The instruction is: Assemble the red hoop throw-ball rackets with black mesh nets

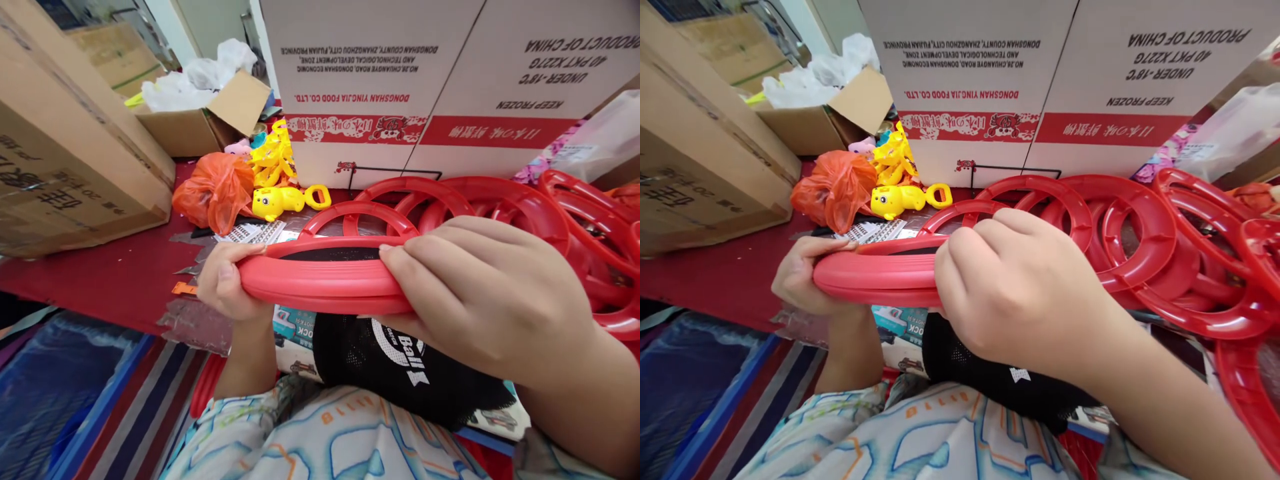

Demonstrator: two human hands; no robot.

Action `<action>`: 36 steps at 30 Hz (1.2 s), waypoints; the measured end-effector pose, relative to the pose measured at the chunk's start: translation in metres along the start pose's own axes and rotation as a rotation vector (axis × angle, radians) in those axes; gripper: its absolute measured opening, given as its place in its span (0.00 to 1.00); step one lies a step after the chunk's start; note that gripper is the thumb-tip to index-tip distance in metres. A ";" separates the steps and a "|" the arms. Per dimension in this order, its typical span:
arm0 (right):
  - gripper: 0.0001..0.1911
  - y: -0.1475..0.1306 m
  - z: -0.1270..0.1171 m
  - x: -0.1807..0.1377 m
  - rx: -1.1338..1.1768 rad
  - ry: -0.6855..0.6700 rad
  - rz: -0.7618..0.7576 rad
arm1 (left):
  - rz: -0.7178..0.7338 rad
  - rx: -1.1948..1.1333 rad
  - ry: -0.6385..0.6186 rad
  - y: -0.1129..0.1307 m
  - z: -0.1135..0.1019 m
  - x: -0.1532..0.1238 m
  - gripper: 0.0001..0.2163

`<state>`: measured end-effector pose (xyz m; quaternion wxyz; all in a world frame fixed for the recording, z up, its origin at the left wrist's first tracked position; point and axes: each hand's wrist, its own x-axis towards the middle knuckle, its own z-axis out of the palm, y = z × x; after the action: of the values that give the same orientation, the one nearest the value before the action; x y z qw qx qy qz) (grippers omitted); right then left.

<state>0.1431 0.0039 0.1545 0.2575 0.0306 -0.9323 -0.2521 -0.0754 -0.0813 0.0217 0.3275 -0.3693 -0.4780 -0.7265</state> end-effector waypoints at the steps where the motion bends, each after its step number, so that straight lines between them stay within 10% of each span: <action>1: 0.19 0.001 -0.001 0.000 0.003 0.002 -0.003 | -0.011 -0.008 0.009 0.000 0.001 0.000 0.19; 19: 0.09 -0.001 -0.006 -0.011 0.043 -0.030 0.058 | -0.057 0.051 0.015 0.018 0.001 0.006 0.28; 28: 0.22 -0.006 -0.001 -0.013 0.146 0.020 0.104 | -0.179 0.014 0.101 -0.004 -0.009 0.004 0.31; 36: 0.17 -0.018 -0.003 -0.014 0.164 0.061 0.146 | -0.359 -0.103 -0.072 -0.015 -0.010 0.009 0.32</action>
<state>0.1553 -0.0100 0.1413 0.3003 -0.0088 -0.9412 -0.1544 -0.0947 -0.0872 0.0200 0.1559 -0.3201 -0.5099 -0.7831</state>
